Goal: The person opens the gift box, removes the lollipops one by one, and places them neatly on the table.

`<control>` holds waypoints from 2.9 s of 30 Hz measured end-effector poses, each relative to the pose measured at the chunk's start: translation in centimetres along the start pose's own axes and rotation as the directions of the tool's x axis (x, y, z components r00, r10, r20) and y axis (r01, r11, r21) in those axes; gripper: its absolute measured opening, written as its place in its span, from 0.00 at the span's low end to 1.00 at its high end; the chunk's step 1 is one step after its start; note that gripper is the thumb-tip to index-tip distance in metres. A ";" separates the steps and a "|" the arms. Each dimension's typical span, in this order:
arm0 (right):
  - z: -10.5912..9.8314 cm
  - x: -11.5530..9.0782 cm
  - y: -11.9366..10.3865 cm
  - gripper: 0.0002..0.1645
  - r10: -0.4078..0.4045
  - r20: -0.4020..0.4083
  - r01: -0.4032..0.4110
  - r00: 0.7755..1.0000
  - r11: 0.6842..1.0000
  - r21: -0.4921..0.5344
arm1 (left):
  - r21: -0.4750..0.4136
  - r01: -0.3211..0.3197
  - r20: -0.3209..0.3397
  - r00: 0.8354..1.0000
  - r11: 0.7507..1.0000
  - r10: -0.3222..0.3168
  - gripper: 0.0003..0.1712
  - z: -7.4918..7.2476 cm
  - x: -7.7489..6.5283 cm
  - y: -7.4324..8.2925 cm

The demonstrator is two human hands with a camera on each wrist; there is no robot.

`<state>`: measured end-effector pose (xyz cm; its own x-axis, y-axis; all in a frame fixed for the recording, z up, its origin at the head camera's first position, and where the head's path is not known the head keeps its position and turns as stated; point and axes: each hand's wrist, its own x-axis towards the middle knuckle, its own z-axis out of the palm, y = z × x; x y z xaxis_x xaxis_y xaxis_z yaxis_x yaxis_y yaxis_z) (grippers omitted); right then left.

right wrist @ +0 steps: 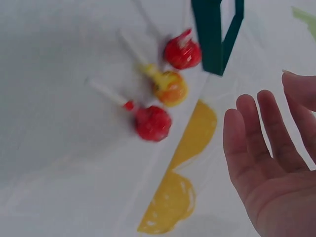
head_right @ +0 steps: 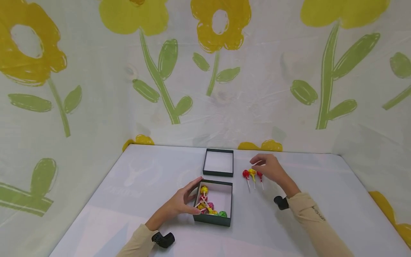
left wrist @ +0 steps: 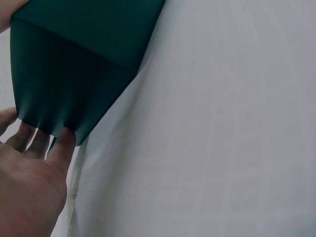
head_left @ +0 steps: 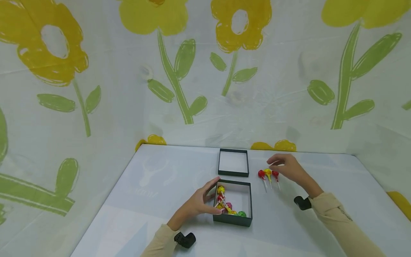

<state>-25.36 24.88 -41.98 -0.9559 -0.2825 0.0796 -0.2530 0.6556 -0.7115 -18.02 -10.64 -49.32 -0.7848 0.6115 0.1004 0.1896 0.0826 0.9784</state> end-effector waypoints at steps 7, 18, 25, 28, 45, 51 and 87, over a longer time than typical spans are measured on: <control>0.9 -0.6 -2.2 0.12 0.016 0.043 -0.018 0.999 0.998 0.065 | 0.006 0.002 -0.004 1.000 1.000 -0.002 0.58 0.0 0.0 -0.3; 2.4 -1.7 -4.6 0.11 -0.036 0.081 0.014 0.996 0.966 0.258 | 0.016 -0.005 -0.003 1.000 1.000 0.005 0.58 0.0 0.0 0.0; 3.7 -2.5 -6.1 0.14 -0.053 0.105 0.014 0.993 0.940 0.342 | 0.011 0.000 -0.002 1.000 1.000 0.000 0.58 0.1 -0.1 0.1; 4.3 -2.6 -6.6 0.13 -0.067 0.122 0.020 0.990 0.934 0.355 | 0.014 0.001 -0.007 1.000 1.000 -0.001 0.58 0.1 -0.2 0.0; 8.6 -2.6 -7.9 0.12 -0.063 0.157 0.003 0.986 0.936 0.352 | -0.007 0.006 -0.016 1.000 1.000 -0.006 0.58 0.0 0.0 0.0; 9.8 -2.6 -8.2 0.11 -0.053 0.143 -0.001 0.988 0.934 0.357 | -0.015 0.000 -0.012 1.000 1.000 -0.001 0.58 0.1 0.0 -0.1; 15.8 -2.6 -9.6 0.18 0.164 0.050 -0.172 0.985 0.952 0.252 | -0.051 -0.025 0.034 0.999 0.998 0.026 0.56 0.0 -0.7 2.6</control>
<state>-18.08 8.22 -46.39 -0.9758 -0.2058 -0.0737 -0.0393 0.4967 -0.8671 -17.04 -10.86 -46.86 -0.7593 0.6395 0.1201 0.1784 0.0270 0.9836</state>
